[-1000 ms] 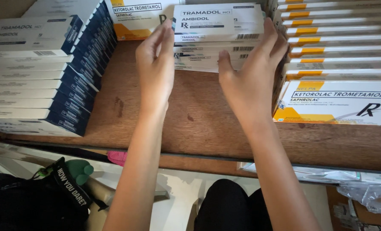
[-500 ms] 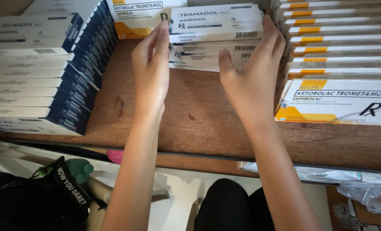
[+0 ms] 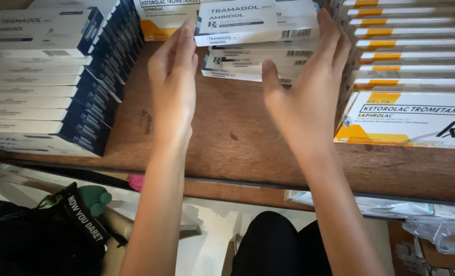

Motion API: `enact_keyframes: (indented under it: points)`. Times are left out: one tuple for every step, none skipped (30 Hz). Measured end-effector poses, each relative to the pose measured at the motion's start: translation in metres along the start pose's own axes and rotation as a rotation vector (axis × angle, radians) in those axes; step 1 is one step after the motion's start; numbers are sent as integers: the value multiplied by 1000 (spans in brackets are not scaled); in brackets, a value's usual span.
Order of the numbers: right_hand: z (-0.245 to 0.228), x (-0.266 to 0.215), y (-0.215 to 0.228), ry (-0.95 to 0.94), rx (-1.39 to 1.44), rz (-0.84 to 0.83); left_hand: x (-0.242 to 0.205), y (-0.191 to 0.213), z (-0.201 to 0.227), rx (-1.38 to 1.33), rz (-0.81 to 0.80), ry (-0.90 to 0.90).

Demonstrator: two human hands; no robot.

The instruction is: The person sits on a chair and arranges white boxes labeled 'TRAMADOL' on a wooden shelf. They pick up boxes from a pile, align them, and place them into a neat stack on the shelf using both hands.

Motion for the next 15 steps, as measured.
enact_keyframes:
  points:
    - [-2, -1, -1, 0, 0, -1, -1, 3, 1, 0, 1, 0]
    - [-5, -3, -1, 20, 14, 4, -2, 5, 4, 7, -18, -25]
    - [-8, -4, -2, 41, 30, 10, -2, 8, 8, 15, -36, -52]
    - [-11, -5, -2, 43, 30, 10, -3, 11, 9, 15, -35, -53]
    - [-14, -6, -3, 39, 51, 4, -4, 14, 11, 9, -41, -64]
    - [-16, -7, -4, 35, 73, -2, -5, 18, 13, 2, -47, -76]
    - [-23, -7, -4, 37, 75, -3, -7, 21, 18, 3, -44, -77]
    - [-28, -6, -4, 32, 100, -8, -8, 24, 23, 14, -35, -64]
    - [-33, -6, -4, 27, 125, -12, -10, 27, 27, 24, -27, -51]
    - [-39, -6, -3, 29, 126, -13, -12, 31, 31, 24, -25, -53]
    - [-45, -6, -3, 32, 138, -17, -14, 35, 33, 17, -16, -31]
    - [-51, -6, -3, 36, 151, -21, -16, 40, 35, 9, -8, -9]
    - [-53, -8, -5, 38, 155, -23, -17, 45, 38, 11, -4, -10]
    - [-57, -10, -8, 43, 167, -30, -17, 50, 41, 1, 11, -16]
    - [-60, -12, -11, 49, 179, -36, -18, 55, 45, -8, 26, -24]
Point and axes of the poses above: each hand's wrist, its own x-axis towards the middle knuckle, its own y-axis out of the back of the hand, z = x × y, the point moved 8 cm from there along x, towards the middle knuckle, and after that the axes turned 7 degrees about -z, right-handed, at the moved point
